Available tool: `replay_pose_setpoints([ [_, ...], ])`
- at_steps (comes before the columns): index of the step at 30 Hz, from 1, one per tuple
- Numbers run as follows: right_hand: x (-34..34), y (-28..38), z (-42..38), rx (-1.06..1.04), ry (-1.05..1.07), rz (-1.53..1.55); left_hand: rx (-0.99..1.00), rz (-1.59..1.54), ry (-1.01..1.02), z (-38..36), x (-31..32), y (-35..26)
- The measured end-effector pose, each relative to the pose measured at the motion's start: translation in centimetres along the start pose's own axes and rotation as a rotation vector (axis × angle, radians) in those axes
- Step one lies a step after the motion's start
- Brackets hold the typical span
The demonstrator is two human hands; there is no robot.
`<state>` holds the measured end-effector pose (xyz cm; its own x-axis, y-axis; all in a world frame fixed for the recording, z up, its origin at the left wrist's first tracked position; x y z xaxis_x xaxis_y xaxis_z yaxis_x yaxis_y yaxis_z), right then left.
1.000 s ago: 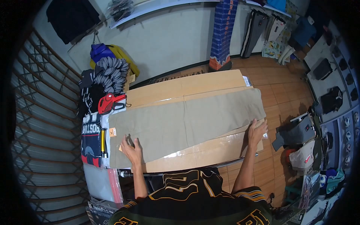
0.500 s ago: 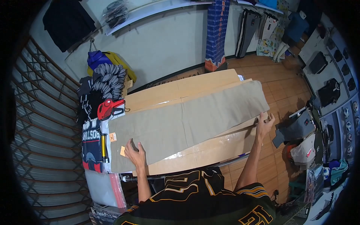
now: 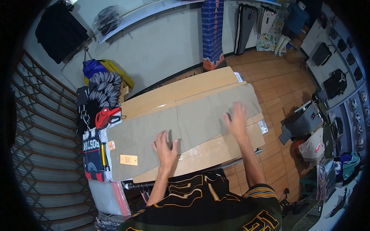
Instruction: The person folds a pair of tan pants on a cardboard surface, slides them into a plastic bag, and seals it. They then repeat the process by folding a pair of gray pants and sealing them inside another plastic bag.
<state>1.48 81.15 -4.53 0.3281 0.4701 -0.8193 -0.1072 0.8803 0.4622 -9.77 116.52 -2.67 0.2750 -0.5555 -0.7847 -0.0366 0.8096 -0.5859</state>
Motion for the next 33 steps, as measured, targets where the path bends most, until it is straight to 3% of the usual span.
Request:
replay_pose_setpoints([
  [2,0.3,2.5,1.0,-0.176,0.129,-0.092,-0.018,0.081,0.058,-0.3,2.3,-0.8],
  [5,0.7,-1.9,4.7,-0.39,0.328,-0.147,-0.002,0.213,0.079,-0.5,4.2,-0.6],
  [7,-1.1,-10.4,10.1,0.027,0.251,-0.119,0.004,0.214,0.063,-0.7,4.4,-0.6],
  [8,2.0,-18.3,13.2,0.346,0.435,0.351,-0.006,0.225,0.069,-1.0,4.3,-0.7],
  [9,4.8,-25.8,15.8,0.745,0.488,0.742,-0.008,0.234,0.07,-0.7,4.3,-0.9],
  [12,1.9,-27.1,16.5,0.845,0.19,0.569,-0.019,0.258,0.081,-0.8,4.6,-1.0],
  [15,2.6,-24.6,15.3,0.869,0.517,1.029,-0.026,0.253,0.066,-0.5,4.8,-1.4],
  [16,2.7,-24.7,15.3,0.917,0.577,1.037,-0.028,0.253,0.059,-0.5,4.7,-1.5],
  [19,1.7,-23.9,16.1,0.699,0.395,1.263,-0.09,0.243,0.064,-0.2,4.6,-2.3],
  [22,-0.6,-22.1,16.9,0.622,0.264,1.096,-0.128,0.139,-0.071,0.6,6.5,-3.6],
  [25,-0.5,-21.9,17.2,0.601,0.235,0.977,0.07,0.034,-0.055,3.3,9.8,-9.5],
  [28,0.1,-22.5,17.4,0.529,0.204,0.85,0.251,-0.147,0.087,6.9,14.0,-17.7],
  [33,2.0,-22.1,17.4,0.398,0.176,0.965,0.444,-0.162,0.224,11.9,23.4,-26.1],
])
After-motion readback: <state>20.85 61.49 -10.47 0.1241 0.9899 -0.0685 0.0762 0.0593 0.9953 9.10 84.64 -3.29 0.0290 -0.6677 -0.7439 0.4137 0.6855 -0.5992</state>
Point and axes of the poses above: each hand's wrist, its own z-axis towards the middle knuckle, its own x-axis out of the palm, y = z × x, the point moved 5 cm from there along z, towards the middle knuckle, and after that the axes turned 2 degrees about z, right-handed, at the moved point
